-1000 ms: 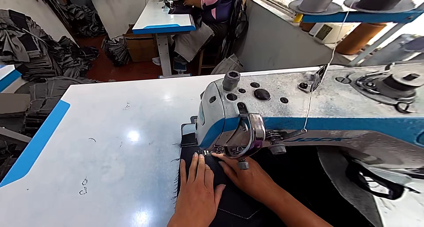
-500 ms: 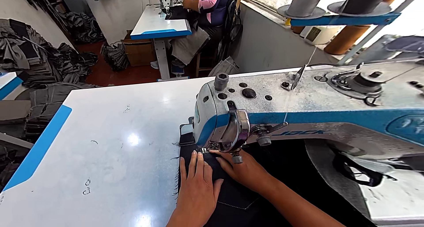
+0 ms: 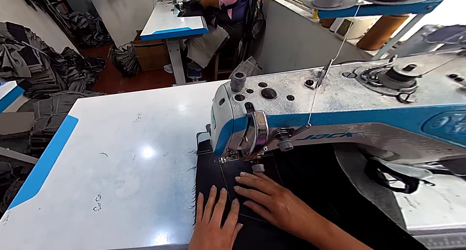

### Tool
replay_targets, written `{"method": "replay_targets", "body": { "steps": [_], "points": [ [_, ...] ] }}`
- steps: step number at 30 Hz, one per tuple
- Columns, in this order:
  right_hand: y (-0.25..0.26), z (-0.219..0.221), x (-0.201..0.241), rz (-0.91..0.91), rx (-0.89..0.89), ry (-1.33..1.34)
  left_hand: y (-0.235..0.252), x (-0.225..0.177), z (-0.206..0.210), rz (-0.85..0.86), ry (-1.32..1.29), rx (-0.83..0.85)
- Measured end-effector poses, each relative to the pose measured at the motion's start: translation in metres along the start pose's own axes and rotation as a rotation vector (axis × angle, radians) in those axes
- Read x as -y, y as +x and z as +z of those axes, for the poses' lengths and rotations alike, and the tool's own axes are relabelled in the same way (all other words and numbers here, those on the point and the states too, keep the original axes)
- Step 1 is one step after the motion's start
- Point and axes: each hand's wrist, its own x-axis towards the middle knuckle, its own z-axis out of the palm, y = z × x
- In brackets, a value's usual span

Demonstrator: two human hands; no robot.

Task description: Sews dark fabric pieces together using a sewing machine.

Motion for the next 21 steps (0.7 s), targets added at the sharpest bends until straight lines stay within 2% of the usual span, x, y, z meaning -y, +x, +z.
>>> {"method": "replay_targets", "body": {
  "steps": [12,21],
  "points": [
    [0.023,0.007,-0.020,0.026,-0.017,-0.070,0.023,0.018,0.001,-0.024,0.012,0.007],
    [0.025,0.006,-0.023,0.029,-0.020,-0.070,0.019,0.017,-0.002,0.020,0.004,-0.007]
  ]
}}
